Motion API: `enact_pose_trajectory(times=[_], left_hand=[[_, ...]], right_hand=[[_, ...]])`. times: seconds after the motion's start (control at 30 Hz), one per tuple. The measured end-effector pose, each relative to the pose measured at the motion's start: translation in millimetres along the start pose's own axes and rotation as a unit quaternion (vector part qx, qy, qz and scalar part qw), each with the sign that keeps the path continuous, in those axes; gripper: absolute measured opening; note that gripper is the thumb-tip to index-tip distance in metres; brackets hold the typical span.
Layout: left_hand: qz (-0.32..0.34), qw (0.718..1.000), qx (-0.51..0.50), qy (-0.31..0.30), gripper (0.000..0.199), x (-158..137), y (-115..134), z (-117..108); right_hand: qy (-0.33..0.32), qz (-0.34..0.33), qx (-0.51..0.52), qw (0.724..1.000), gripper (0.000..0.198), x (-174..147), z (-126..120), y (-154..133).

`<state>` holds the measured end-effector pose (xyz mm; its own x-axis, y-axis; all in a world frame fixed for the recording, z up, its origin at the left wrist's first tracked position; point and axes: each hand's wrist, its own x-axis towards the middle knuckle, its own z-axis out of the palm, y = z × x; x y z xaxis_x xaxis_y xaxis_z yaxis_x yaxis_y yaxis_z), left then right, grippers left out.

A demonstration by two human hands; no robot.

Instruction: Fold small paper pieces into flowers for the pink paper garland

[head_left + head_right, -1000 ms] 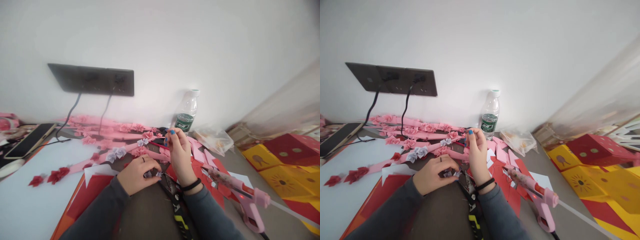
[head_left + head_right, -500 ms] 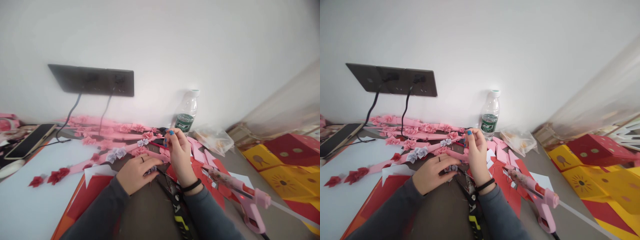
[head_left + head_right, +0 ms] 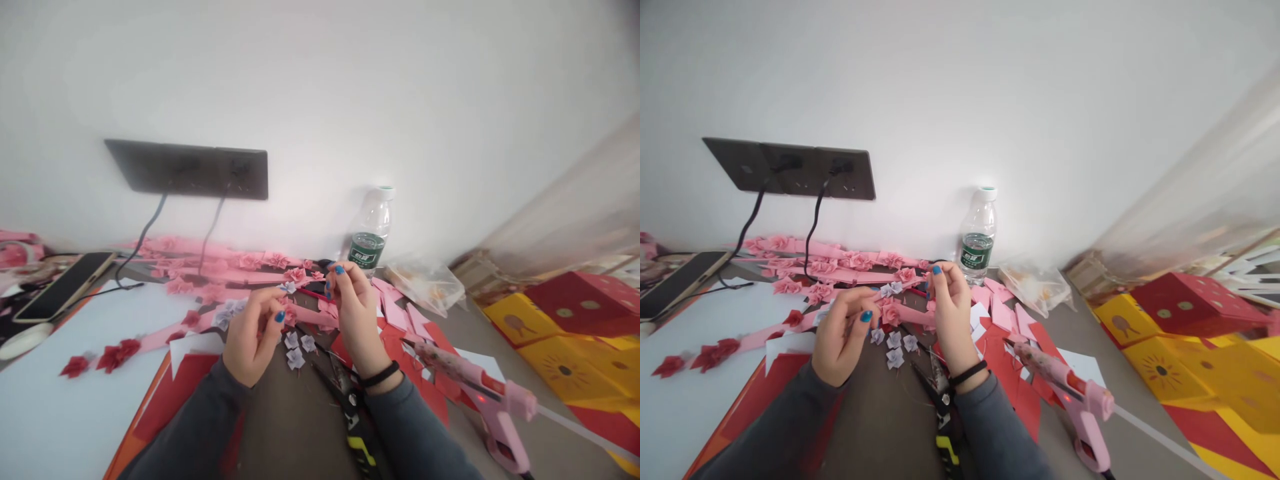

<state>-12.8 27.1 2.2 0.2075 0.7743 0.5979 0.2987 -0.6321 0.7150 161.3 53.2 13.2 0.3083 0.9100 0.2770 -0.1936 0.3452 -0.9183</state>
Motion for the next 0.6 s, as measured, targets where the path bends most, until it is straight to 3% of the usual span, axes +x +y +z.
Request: enact_pose_trajectory(times=[0.17,0.27,0.43,0.6], left_hand=[[-0.002,0.994,-0.048,0.102,0.017,0.6,-1.2,3.6],[-0.005,0.991,-0.05,0.126,0.017,1.9,-1.9,6.0],[-0.024,0.992,-0.028,0.123,0.021,-1.3,-6.9,5.9],[0.016,0.999,0.015,0.05,0.018,-3.0,3.0,5.1]], right_hand=[[-0.023,0.008,-0.024,0.999,0.024,-0.4,0.8,2.2],[-0.058,0.022,-0.038,0.997,0.028,-1.6,2.8,2.0],[-0.084,0.016,-0.053,0.995,0.033,-2.2,5.1,0.1],[-0.082,0.011,-0.053,0.995,0.035,-0.7,5.1,2.6]])
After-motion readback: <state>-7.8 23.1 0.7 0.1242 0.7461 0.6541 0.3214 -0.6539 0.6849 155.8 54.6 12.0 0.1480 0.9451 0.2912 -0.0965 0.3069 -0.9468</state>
